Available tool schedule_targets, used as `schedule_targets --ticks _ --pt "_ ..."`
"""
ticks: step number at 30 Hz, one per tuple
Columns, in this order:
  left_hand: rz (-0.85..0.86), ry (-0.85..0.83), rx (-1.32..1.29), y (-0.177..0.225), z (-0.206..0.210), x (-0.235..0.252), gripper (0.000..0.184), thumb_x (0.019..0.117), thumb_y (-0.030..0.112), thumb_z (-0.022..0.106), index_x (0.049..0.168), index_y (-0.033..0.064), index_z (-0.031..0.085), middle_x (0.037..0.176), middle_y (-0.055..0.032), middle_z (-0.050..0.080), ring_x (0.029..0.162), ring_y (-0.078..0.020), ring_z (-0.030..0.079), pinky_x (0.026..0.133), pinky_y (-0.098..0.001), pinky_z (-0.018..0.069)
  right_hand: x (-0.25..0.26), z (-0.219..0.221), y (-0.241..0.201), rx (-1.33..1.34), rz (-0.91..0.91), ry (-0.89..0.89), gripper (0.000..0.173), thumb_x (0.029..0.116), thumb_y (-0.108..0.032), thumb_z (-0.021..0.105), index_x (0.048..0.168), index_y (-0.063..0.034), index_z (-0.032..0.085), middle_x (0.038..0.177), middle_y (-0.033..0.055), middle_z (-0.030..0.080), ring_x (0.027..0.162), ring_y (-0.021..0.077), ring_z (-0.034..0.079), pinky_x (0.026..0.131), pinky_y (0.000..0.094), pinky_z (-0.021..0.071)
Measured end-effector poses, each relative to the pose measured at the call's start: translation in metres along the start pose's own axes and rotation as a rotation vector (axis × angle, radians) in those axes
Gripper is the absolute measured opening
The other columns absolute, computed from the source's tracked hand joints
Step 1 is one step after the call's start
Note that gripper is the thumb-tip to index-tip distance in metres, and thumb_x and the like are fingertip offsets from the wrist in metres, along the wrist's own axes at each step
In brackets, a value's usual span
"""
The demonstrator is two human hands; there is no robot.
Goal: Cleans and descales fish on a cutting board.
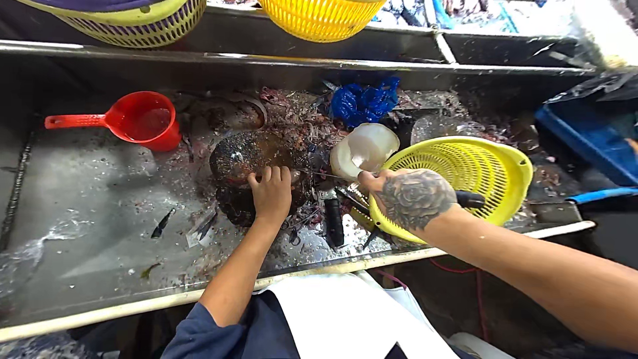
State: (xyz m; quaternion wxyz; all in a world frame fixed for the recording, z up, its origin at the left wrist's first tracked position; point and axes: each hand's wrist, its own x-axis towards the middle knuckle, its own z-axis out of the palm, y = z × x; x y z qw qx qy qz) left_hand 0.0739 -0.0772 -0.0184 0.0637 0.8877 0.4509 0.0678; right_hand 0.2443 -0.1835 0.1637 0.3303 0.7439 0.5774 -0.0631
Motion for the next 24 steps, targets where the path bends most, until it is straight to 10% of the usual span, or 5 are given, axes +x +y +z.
schedule_targets --ticks 8,17,24 --pt "0.073 0.046 0.055 0.001 0.002 -0.003 0.026 0.0955 0.026 0.07 0.119 0.0136 0.068 0.107 -0.0072 0.068 0.108 -0.028 0.063 0.099 -0.0578 0.0402 0.002 -0.002 -0.005 -0.043 -0.024 0.014 0.014 0.1026 -0.016 0.055 0.112 -0.0157 0.065 0.085 0.0115 0.068 0.077 0.0321 0.071 0.06 0.0449 0.0542" --pt "0.172 0.149 0.145 0.008 0.009 -0.024 0.032 0.0966 0.011 0.061 0.127 0.0057 0.065 0.111 -0.0132 0.068 0.106 -0.0308 0.064 0.099 -0.0588 0.0398 0.039 -0.006 0.015 0.242 -0.143 -0.386 0.028 0.1055 -0.038 0.052 0.11 -0.0154 0.068 0.091 0.0096 0.069 0.087 0.0308 0.07 0.071 0.0557 0.0564" --pt "0.284 0.143 0.133 -0.002 0.008 -0.019 0.029 0.0989 0.009 0.057 0.127 0.0092 0.066 0.112 -0.0107 0.067 0.106 -0.0283 0.064 0.101 -0.0566 0.0384 0.059 -0.004 0.013 0.578 0.004 -0.717 0.04 0.1095 -0.043 0.046 0.119 -0.0082 0.062 0.073 0.0088 0.058 0.053 0.0172 0.056 0.051 0.0322 0.0487"
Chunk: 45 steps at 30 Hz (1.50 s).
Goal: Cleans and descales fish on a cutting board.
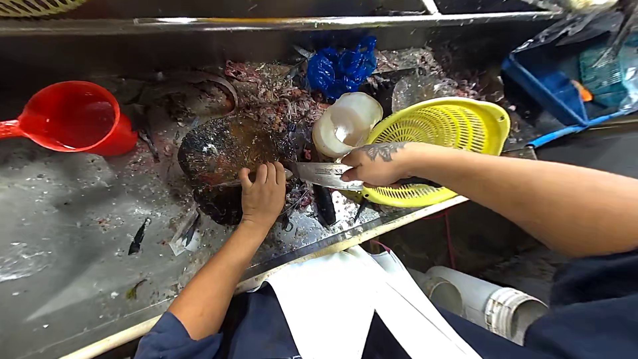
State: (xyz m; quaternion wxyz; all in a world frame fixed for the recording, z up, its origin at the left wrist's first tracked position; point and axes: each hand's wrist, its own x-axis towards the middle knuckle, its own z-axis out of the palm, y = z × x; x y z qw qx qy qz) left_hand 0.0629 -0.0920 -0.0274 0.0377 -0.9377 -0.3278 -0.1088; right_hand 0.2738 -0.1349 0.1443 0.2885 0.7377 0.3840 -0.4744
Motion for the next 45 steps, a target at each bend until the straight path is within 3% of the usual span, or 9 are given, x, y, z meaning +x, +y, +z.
schedule_targets --ticks 4,14,16,19,24,26,28,32,45 --pt "-0.033 -0.057 -0.066 -0.024 -0.002 0.013 0.029 0.1014 0.014 0.058 0.128 0.0054 0.065 0.116 -0.0172 0.068 0.109 -0.0362 0.066 0.101 -0.0652 0.0402 0.025 0.037 -0.01 0.091 -0.189 0.222 0.034 0.107 -0.037 0.054 0.112 -0.006 0.067 0.089 0.0147 0.068 0.079 0.0299 0.069 0.071 0.0523 0.0574" --pt "0.052 -0.24 -0.091 -0.064 -0.003 0.038 0.039 0.1013 0.04 0.063 0.126 0.0104 0.066 0.12 -0.0107 0.069 0.122 -0.0353 0.061 0.114 -0.0716 0.0273 0.016 -0.004 -0.014 -0.163 -0.262 0.128 0.039 0.1101 -0.039 0.045 0.118 -0.0057 0.064 0.103 0.0147 0.066 0.098 0.0315 0.067 0.084 0.0527 0.054" --pt "0.089 -0.319 -0.138 -0.073 -0.004 0.041 0.04 0.1025 0.041 0.061 0.127 0.0091 0.065 0.124 -0.0129 0.067 0.122 -0.0361 0.061 0.113 -0.0692 0.0337 0.015 -0.01 -0.025 -0.172 -0.25 0.15 0.037 0.1085 -0.039 0.049 0.116 -0.0067 0.065 0.102 0.016 0.067 0.099 0.0344 0.067 0.083 0.0569 0.0527" --pt "0.106 -0.349 -0.191 -0.082 -0.008 0.042 0.04 0.1023 0.038 0.062 0.126 0.0063 0.064 0.126 -0.0178 0.066 0.121 -0.0384 0.063 0.109 -0.0646 0.0412 0.01 0.017 -0.048 0.02 -0.155 0.324 0.027 0.0994 -0.035 0.063 0.107 -0.0099 0.07 0.094 0.016 0.07 0.089 0.0376 0.07 0.071 0.0625 0.0561" --pt "-0.106 -0.239 -0.358 -0.065 -0.034 0.029 0.073 0.0956 0.042 0.07 0.136 -0.0158 0.051 0.127 -0.0393 0.061 0.122 -0.0545 0.06 0.112 -0.065 0.0406 -0.01 0.047 -0.022 0.22 -0.058 0.303 0.03 0.1073 -0.026 0.047 0.127 -0.0087 0.062 0.114 0.0205 0.069 0.107 0.0416 0.068 0.083 0.0631 0.054" --pt "-0.201 -0.11 -0.428 -0.079 -0.086 0.007 0.063 0.0963 0.033 0.071 0.137 -0.0117 0.054 0.125 -0.0303 0.066 0.117 -0.0418 0.067 0.102 -0.0527 0.0537 -0.011 0.056 -0.019 0.192 -0.016 0.32 0.032 0.1059 -0.03 0.05 0.127 -0.0091 0.063 0.111 0.0216 0.07 0.104 0.043 0.069 0.083 0.063 0.0547" --pt "-0.247 0.11 -0.819 -0.094 -0.111 -0.01 0.026 0.1009 0.011 0.063 0.118 -0.0066 0.07 0.106 -0.0136 0.077 0.095 -0.0207 0.076 0.086 -0.0344 0.0648 0.004 0.056 -0.019 0.09 -0.009 0.293 0.037 0.1077 -0.035 0.047 0.13 -0.008 0.059 0.111 0.0251 0.068 0.104 0.0467 0.068 0.082 0.064 0.0547" --pt "-0.418 0.23 -1.552 -0.101 -0.099 -0.026 0.017 0.1025 0.0 0.055 0.108 -0.0053 0.07 0.093 -0.0111 0.078 0.075 -0.0199 0.076 0.069 -0.0369 0.0669 0.019 0.055 -0.017 0.019 -0.042 0.323 0.035 0.108 -0.038 0.047 0.12 -0.0072 0.059 0.099 0.0248 0.068 0.096 0.0474 0.069 0.076 0.0632 0.055" --pt "-0.263 0.35 -1.484 -0.097 -0.095 -0.044 0.014 0.102 0.001 0.059 0.105 -0.0032 0.072 0.089 -0.0078 0.076 0.073 -0.0144 0.074 0.066 -0.0302 0.0653 0.034 0.071 -0.012 0.076 -0.102 0.365 0.029 0.1075 -0.036 0.051 0.11 -0.0086 0.059 0.097 0.0192 0.067 0.095 0.0409 0.069 0.076 0.0594 0.0548"
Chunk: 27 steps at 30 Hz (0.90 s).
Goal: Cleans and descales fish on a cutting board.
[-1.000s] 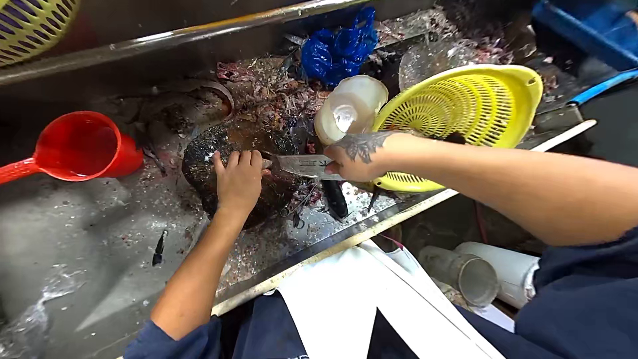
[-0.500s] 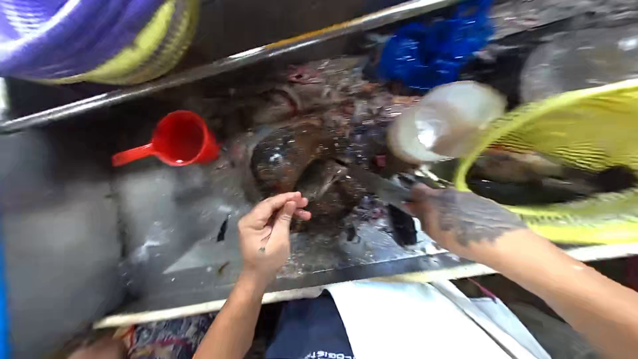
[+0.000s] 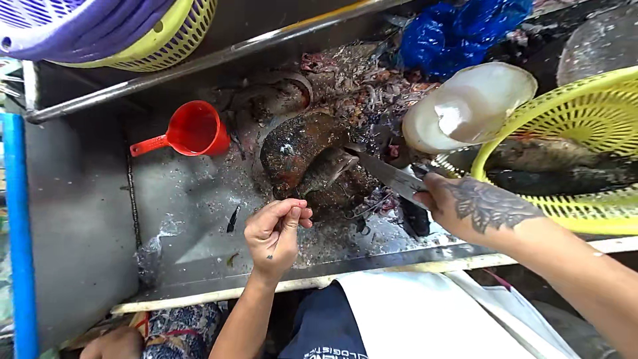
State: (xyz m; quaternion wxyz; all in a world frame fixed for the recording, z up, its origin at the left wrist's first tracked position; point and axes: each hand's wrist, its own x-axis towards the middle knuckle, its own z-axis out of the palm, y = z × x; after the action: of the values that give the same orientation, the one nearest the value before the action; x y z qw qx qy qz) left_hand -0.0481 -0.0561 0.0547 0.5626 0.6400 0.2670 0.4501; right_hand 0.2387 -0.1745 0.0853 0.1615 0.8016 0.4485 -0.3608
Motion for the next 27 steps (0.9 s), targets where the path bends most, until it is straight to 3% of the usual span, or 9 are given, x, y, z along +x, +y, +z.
schedule_targets --ticks 14,19,24,27 --pt "0.044 -0.14 -0.116 0.013 0.015 0.008 0.015 0.1037 0.006 0.059 0.109 0.0019 0.072 0.094 -0.0074 0.075 0.075 -0.0136 0.073 0.066 -0.0281 0.0643 -0.003 0.024 -0.001 0.13 0.017 -0.009 0.031 0.1082 -0.038 0.049 0.11 -0.0086 0.059 0.096 0.0183 0.067 0.096 0.0399 0.069 0.078 0.0581 0.0552" --pt "0.058 -0.186 -0.013 0.011 0.027 0.024 0.012 0.1021 0.013 0.063 0.101 0.007 0.073 0.086 -0.0024 0.075 0.068 -0.0133 0.072 0.061 -0.0299 0.0648 -0.014 0.017 -0.013 0.243 0.088 -0.063 0.039 0.1081 -0.036 0.047 0.133 -0.0075 0.056 0.115 0.0244 0.067 0.109 0.0454 0.067 0.087 0.0631 0.0541" --pt "0.391 -0.373 0.282 0.008 0.103 0.077 0.015 0.0906 0.017 0.073 0.078 0.0081 0.073 0.07 0.0012 0.069 0.064 -0.005 0.065 0.058 -0.0228 0.0564 -0.014 0.028 -0.011 0.298 0.101 -0.071 0.036 0.1078 -0.033 0.045 0.133 -0.0089 0.053 0.118 0.022 0.067 0.11 0.042 0.068 0.087 0.061 0.0555" --pt "0.528 -0.627 0.472 -0.007 0.184 0.118 0.017 0.0922 0.014 0.068 0.079 0.0067 0.073 0.071 -0.0031 0.068 0.067 -0.0128 0.067 0.062 -0.0322 0.0574 -0.018 0.033 -0.01 0.318 0.106 -0.064 0.037 0.1073 -0.032 0.046 0.137 -0.0099 0.051 0.121 0.0217 0.066 0.111 0.0417 0.068 0.088 0.0609 0.0555"
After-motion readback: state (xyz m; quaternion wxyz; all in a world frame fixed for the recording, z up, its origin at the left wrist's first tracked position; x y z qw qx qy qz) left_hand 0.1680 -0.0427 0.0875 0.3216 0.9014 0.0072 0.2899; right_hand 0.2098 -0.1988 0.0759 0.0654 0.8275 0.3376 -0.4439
